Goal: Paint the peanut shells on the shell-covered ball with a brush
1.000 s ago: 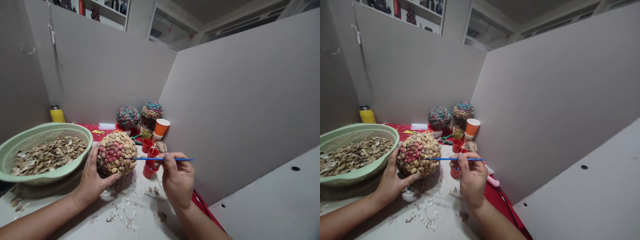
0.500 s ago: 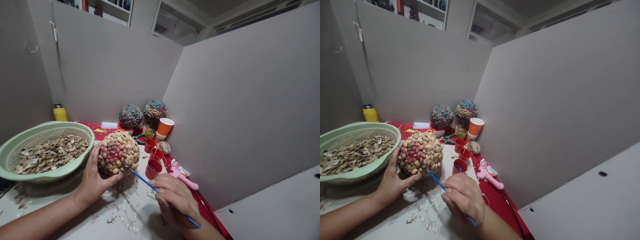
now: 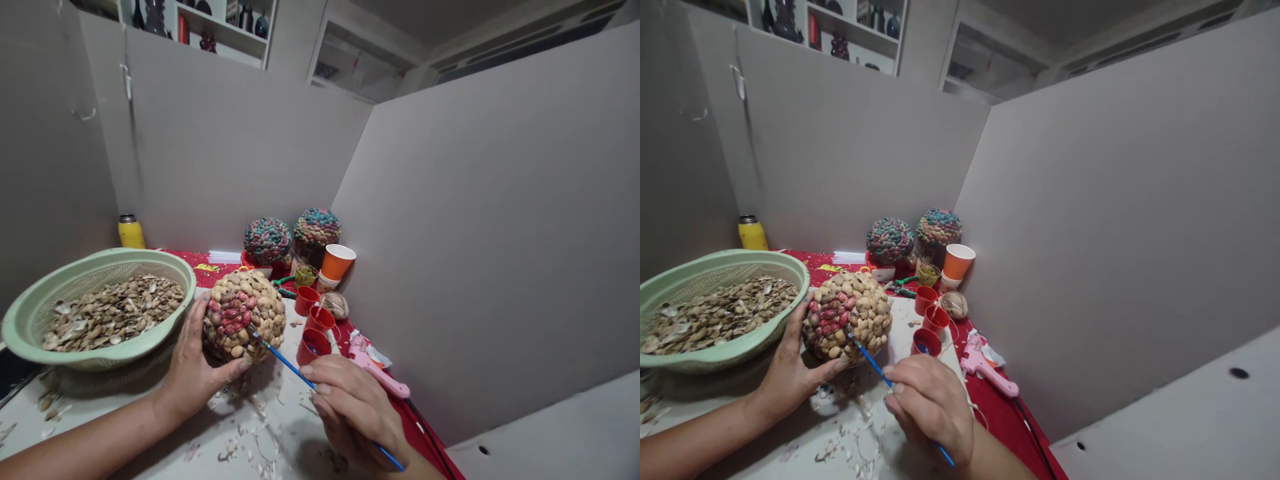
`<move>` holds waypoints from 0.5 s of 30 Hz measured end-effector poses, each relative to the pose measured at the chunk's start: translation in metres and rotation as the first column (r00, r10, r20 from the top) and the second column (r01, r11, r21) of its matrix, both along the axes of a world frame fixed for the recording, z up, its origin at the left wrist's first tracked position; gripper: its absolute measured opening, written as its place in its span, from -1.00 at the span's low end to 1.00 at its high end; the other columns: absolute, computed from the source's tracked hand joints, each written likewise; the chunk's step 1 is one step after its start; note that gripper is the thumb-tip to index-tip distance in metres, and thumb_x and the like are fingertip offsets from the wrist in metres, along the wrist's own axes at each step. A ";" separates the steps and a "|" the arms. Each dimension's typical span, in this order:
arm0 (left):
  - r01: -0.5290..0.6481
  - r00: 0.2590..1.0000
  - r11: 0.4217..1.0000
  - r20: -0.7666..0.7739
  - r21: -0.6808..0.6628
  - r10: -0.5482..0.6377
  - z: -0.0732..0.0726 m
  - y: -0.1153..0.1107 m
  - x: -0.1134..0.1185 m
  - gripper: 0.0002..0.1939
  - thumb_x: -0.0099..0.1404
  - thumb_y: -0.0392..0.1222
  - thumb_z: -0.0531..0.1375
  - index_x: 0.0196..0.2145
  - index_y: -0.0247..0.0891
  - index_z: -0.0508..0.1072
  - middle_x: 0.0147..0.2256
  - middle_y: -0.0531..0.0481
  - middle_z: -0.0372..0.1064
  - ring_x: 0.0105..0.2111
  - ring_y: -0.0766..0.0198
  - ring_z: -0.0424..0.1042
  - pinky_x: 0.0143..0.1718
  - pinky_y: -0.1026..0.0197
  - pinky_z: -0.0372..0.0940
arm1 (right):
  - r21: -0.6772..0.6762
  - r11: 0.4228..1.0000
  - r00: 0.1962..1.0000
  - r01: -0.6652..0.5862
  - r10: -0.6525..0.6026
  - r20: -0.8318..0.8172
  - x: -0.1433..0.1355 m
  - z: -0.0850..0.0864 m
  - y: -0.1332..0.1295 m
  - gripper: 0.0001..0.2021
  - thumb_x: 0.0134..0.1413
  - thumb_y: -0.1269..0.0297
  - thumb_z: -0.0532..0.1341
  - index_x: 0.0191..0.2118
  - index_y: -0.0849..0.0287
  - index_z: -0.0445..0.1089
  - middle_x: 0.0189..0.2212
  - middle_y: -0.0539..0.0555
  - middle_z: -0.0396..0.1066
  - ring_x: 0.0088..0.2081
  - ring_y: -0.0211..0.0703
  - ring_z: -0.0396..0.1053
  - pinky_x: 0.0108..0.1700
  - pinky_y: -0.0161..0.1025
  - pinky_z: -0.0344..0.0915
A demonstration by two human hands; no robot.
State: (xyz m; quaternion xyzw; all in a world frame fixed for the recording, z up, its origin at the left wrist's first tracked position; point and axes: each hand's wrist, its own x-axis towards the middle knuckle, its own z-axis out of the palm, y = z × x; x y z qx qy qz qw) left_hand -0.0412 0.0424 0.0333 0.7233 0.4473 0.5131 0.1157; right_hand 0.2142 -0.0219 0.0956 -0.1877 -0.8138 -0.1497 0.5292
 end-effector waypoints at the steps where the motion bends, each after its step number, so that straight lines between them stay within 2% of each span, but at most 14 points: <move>1: 0.001 1.000 1.000 0.002 -0.004 -0.001 0.000 0.000 0.000 0.12 0.19 0.09 0.42 0.47 -0.03 -0.17 0.43 -0.38 0.02 0.41 -0.38 0.07 0.33 -0.55 0.01 | -0.016 1.000 1.000 0.004 -0.004 -0.003 0.001 -0.002 -0.001 -0.74 0.28 0.52 0.19 0.05 0.19 0.38 -0.25 0.19 0.67 -0.27 -0.11 0.64 -0.21 -0.12 0.62; 6: 0.001 1.000 0.999 0.010 -0.033 0.000 0.000 -0.001 0.000 0.13 0.18 0.10 0.43 0.47 -0.03 -0.15 0.44 -0.37 0.00 0.41 -0.39 0.06 0.34 -0.55 -0.01 | -0.068 0.998 0.999 0.012 -0.015 -0.033 0.008 -0.009 -0.004 -0.80 0.30 0.46 0.22 -0.01 0.14 0.40 -0.28 0.14 0.68 -0.31 -0.10 0.64 -0.25 -0.11 0.62; 9: 0.003 1.000 0.999 0.015 -0.040 -0.002 -0.001 0.000 -0.001 0.13 0.18 0.11 0.42 0.47 -0.03 -0.17 0.44 -0.39 0.00 0.41 -0.40 0.05 0.33 -0.57 -0.01 | -0.095 0.996 0.978 -0.002 -0.018 -0.206 0.011 -0.017 0.001 -0.89 0.31 0.40 0.23 -0.09 0.09 0.43 -0.31 0.11 0.67 -0.37 -0.07 0.63 -0.27 -0.03 0.62; 11: 0.007 1.000 0.999 0.020 -0.046 -0.006 -0.003 0.001 -0.003 0.12 0.18 0.11 0.41 0.47 -0.02 -0.17 0.44 -0.39 0.00 0.42 -0.41 0.05 0.32 -0.58 -0.01 | -0.112 0.994 0.928 -0.008 -0.034 -0.372 0.011 -0.023 0.008 -0.95 0.33 0.36 0.24 -0.17 0.08 0.45 -0.36 0.08 0.65 -0.40 -0.06 0.62 -0.30 -0.02 0.61; 15: 0.006 1.000 0.999 0.029 -0.044 -0.004 -0.012 0.003 -0.006 0.11 0.18 0.11 0.40 0.47 -0.01 -0.16 0.44 -0.42 -0.01 0.42 -0.44 0.02 0.32 -0.59 -0.03 | -0.177 0.982 0.782 -0.060 -0.064 -0.621 0.006 -0.023 0.021 -0.84 0.34 0.30 0.27 -0.34 0.11 0.44 -0.49 -0.01 0.57 -0.46 -0.17 0.57 -0.40 -0.22 0.55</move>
